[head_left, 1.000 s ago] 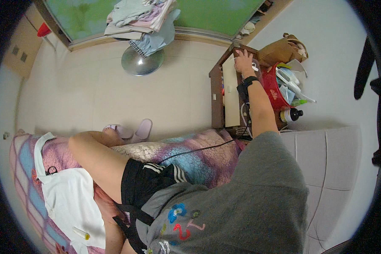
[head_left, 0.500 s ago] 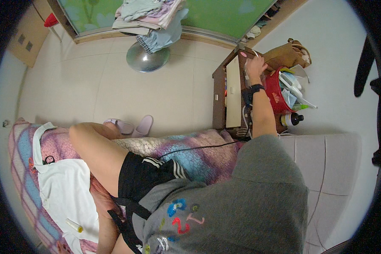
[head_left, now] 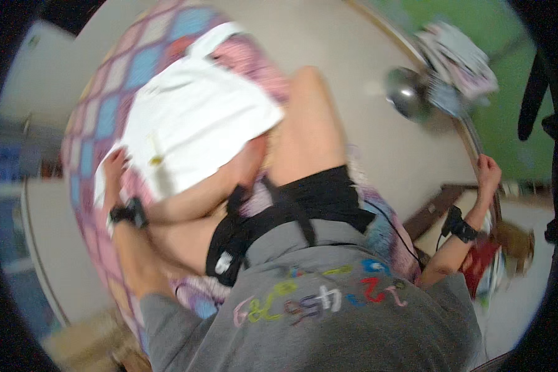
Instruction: The person cuts a white fabric garment with scissors, then prepares a needle and thread by pulling thread from a spool and threading the needle. The garment is laid on a patterned bedspread during the process.
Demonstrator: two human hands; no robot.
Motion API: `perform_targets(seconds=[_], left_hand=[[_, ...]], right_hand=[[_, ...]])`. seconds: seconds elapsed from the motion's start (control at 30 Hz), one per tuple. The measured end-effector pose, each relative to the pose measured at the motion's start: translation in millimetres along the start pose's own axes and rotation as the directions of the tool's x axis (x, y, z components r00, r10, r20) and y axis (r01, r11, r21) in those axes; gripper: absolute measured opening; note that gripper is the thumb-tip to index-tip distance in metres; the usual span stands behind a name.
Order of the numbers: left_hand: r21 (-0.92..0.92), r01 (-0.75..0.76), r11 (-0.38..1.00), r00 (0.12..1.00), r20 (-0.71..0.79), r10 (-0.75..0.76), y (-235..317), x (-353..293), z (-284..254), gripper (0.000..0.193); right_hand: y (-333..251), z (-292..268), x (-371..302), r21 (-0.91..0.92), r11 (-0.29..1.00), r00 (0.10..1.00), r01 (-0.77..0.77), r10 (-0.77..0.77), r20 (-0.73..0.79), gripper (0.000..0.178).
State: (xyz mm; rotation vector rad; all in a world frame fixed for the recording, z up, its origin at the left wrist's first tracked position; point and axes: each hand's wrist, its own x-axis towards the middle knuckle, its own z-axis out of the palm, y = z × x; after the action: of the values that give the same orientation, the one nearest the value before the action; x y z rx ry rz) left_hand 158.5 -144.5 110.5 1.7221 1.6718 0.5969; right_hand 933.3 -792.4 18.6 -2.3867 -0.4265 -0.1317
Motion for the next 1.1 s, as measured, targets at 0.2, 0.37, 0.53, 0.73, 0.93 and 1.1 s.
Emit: perform_targets(seconds=[0.2,0.37,0.53,0.73,0.93,1.1], left_hand=[[-0.094,0.232,0.968,0.941,-0.232,-0.248,-89,-11,-21,0.027],[-0.276,-0.007,0.961,0.95,-0.302,-0.08,-100,-17,23,0.027],[0.328,-0.095,0.94,0.92,-0.333,0.209,-78,-1,68,0.019],[0.487,0.101,0.868,0.99,-0.138,-0.038,-66,23,99,0.048],[-0.15,0.296,0.943,0.955,0.026,-0.296,-44,9,87,0.05],[-0.858,0.285,0.427,0.956,0.223,-0.19,28,-53,82,0.053]], right_hand=[[-356,112,-73,0.311,0.888,0.805,0.338,-0.444,0.394,0.026],[-505,179,-188,0.576,0.62,0.34,0.533,-0.78,0.525,0.016],[-562,261,-267,0.631,0.491,-0.05,0.6,-0.765,0.643,0.019],[-583,319,-319,0.624,0.524,-0.149,0.58,-0.685,0.713,0.017],[-596,338,-324,0.693,0.641,0.021,0.33,-0.739,0.673,0.016],[-613,320,-329,0.788,0.599,0.248,-0.142,-0.749,0.614,0.027]])
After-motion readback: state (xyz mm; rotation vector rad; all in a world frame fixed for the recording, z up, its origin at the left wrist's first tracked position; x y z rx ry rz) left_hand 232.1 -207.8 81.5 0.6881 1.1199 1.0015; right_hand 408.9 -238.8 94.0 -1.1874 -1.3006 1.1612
